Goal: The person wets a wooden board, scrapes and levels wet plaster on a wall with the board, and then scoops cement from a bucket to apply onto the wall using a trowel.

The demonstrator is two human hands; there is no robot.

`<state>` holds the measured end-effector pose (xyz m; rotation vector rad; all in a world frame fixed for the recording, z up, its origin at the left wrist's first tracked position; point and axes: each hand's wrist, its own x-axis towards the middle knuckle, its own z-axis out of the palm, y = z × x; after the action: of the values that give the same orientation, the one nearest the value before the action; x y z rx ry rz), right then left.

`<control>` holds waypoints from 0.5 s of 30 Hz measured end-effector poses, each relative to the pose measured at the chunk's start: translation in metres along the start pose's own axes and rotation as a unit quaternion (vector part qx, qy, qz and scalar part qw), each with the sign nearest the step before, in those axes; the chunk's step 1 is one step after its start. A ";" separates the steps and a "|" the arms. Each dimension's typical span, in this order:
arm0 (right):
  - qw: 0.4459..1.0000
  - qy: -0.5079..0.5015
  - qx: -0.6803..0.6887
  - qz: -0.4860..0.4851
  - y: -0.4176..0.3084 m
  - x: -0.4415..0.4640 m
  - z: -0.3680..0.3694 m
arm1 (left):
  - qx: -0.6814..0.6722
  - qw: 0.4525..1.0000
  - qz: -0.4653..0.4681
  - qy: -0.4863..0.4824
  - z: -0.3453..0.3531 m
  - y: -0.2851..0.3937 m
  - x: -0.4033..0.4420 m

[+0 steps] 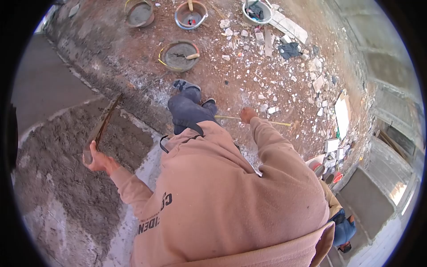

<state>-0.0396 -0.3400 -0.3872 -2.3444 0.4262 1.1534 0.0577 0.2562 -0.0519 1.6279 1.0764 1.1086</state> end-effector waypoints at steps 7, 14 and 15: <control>0.996 0.054 -0.020 -0.062 -0.043 0.035 -0.042 | 0.038 0.999 -0.010 0.018 -0.016 -0.006 0.006; 0.997 0.039 -0.052 -0.043 -0.122 0.016 -0.102 | -0.005 1.000 -0.031 0.004 -0.020 0.004 0.005; 0.984 0.110 -0.115 -0.084 -0.125 0.027 -0.103 | -0.007 0.999 -0.034 0.005 -0.021 0.007 0.004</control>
<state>0.1029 -0.2951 -0.3190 -2.6638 0.1700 0.9103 0.0400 0.2626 -0.0400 1.5657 1.1195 1.0786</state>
